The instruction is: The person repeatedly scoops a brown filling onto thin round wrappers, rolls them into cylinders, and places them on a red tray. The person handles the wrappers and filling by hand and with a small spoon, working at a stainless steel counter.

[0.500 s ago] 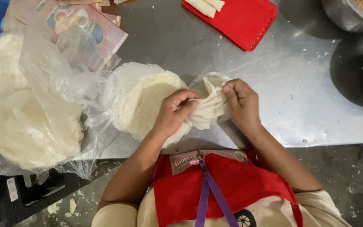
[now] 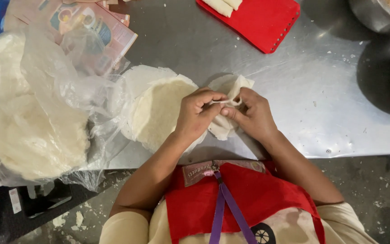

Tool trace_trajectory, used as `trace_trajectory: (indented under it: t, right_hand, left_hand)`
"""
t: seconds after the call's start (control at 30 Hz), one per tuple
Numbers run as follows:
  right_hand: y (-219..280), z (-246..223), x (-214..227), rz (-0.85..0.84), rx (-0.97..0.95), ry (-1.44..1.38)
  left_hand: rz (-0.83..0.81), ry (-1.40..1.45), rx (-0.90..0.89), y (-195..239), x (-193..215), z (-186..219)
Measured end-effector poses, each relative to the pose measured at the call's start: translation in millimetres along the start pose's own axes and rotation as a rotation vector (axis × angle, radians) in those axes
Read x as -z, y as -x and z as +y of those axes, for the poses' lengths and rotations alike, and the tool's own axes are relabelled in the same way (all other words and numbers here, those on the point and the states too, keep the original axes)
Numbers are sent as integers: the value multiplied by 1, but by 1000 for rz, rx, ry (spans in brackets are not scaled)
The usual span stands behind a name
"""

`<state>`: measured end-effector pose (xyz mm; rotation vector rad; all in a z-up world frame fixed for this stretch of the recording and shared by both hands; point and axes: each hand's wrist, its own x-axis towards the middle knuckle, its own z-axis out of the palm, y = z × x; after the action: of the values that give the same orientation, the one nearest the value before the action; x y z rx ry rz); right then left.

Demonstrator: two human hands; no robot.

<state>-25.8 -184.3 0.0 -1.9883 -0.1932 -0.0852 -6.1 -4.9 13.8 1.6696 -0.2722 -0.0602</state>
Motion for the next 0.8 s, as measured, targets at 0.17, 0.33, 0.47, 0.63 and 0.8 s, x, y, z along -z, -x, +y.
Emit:
trace_trajectory:
  t: [0.17,0.33,0.47,0.63,0.8]
  right_hand:
    - [7,54,5,159,-14,-39]
    - [1,37,6,224,-185,-205]
    - [-5,8,-8,108,-271,-560]
    - [-4,14,-11,146,-301,-570]
    - [-5,38,9,394,-259,-327]
  left_hand:
    - [38,121,64,8,9,-1]
    - [68,387,148,9,12,-13]
    - [-37,521,156,7,3,-14]
    - [-104,551,150,13,5,-37]
    - [-111,771,212,24,14,-78]
